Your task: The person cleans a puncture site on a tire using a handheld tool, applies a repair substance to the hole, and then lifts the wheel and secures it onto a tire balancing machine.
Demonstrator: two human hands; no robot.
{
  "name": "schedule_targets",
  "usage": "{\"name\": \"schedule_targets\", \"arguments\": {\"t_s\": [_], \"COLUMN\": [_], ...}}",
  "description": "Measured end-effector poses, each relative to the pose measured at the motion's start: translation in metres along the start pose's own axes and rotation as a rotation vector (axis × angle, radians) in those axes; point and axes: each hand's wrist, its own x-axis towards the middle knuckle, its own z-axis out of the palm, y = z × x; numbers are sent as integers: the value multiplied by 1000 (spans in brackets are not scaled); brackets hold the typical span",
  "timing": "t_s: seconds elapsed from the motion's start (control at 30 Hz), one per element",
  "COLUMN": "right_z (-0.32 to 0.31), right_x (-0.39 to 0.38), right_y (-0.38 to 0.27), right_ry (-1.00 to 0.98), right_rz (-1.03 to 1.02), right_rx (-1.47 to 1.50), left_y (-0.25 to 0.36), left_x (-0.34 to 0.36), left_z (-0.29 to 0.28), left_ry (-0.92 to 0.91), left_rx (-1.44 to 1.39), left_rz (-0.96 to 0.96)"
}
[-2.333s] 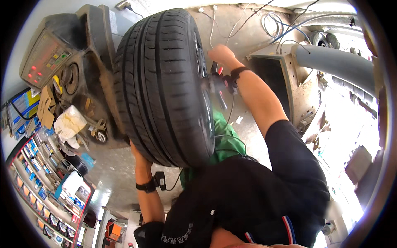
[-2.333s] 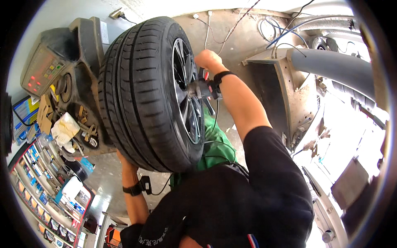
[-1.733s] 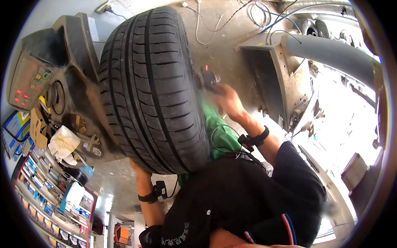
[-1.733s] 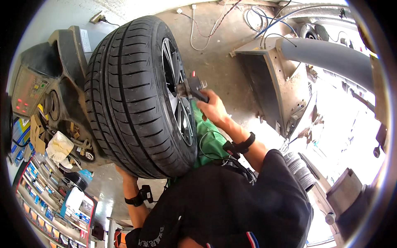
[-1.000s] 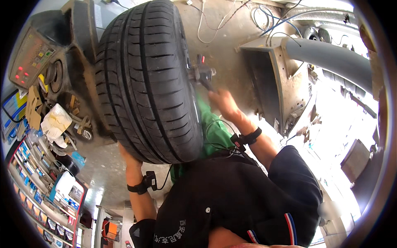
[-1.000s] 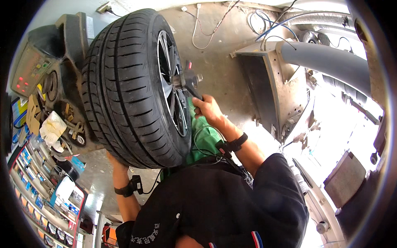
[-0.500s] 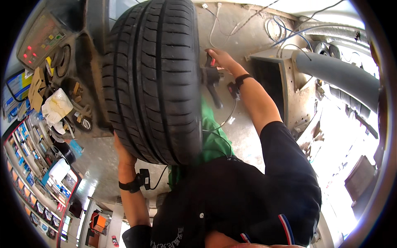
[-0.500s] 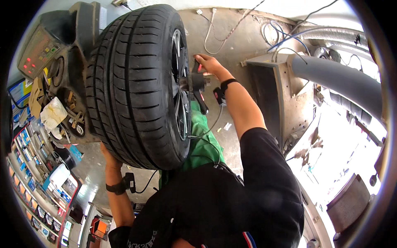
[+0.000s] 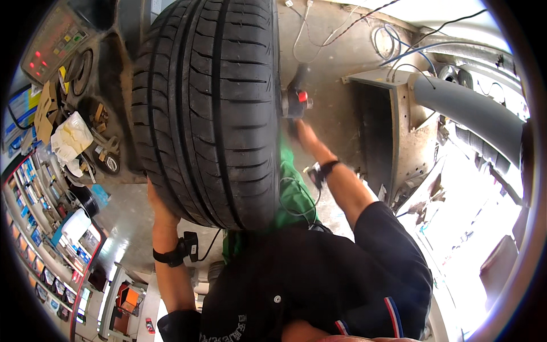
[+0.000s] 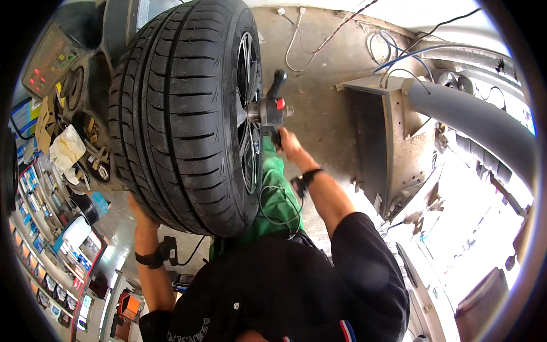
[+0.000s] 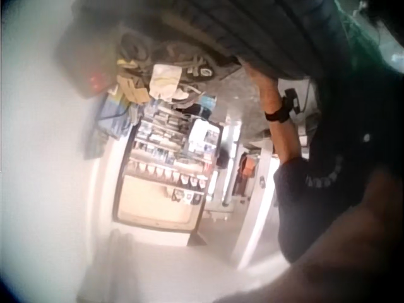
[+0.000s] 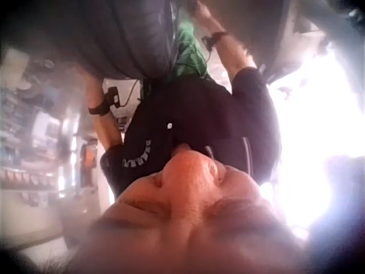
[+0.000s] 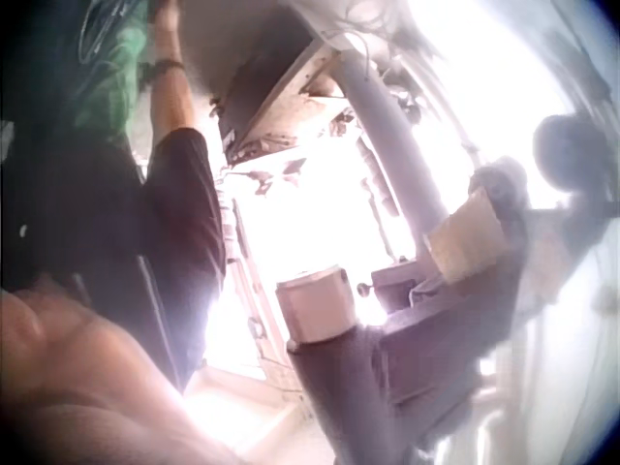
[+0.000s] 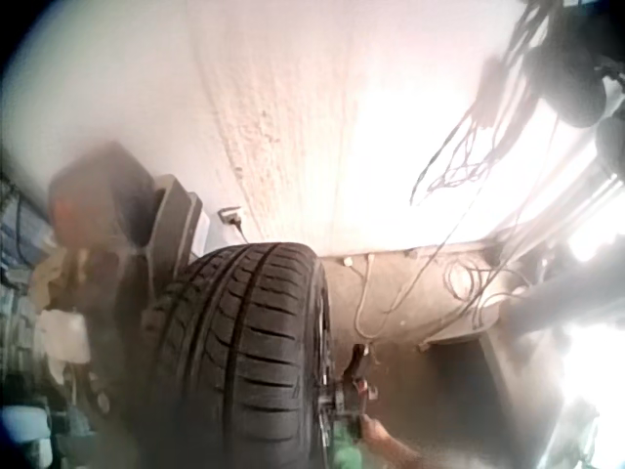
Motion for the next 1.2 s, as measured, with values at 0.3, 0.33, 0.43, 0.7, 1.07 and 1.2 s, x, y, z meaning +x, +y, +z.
{"name": "schedule_targets", "arguments": {"t_s": [0.3, 0.33, 0.43, 0.7, 1.07, 1.2], "right_z": [-25, -38, -31, -36, 0, -14], "right_x": [-95, -57, -3, 140, -155, -88], "right_y": [-169, -187, -234, -92, -89, -188], "right_ry": [130, 225, 160, -159, -118, 296], "right_rz": [-690, -855, -318, -924, -214, -612], "right_rx": [-736, -976, -946, -579, 22, -658], "left_y": [-4, -1, -5, -14, -20, -5], "left_x": [0, 1, 4, 2, 4, 3], "left_z": [6, 10, -1, -57, -41, -12], "left_ry": [-70, -59, -53, 13, 51, -47], "left_rx": [59, 146, 73, 128, 33, 198], "left_rz": [65, 87, 62, 66, 58, 121]}}
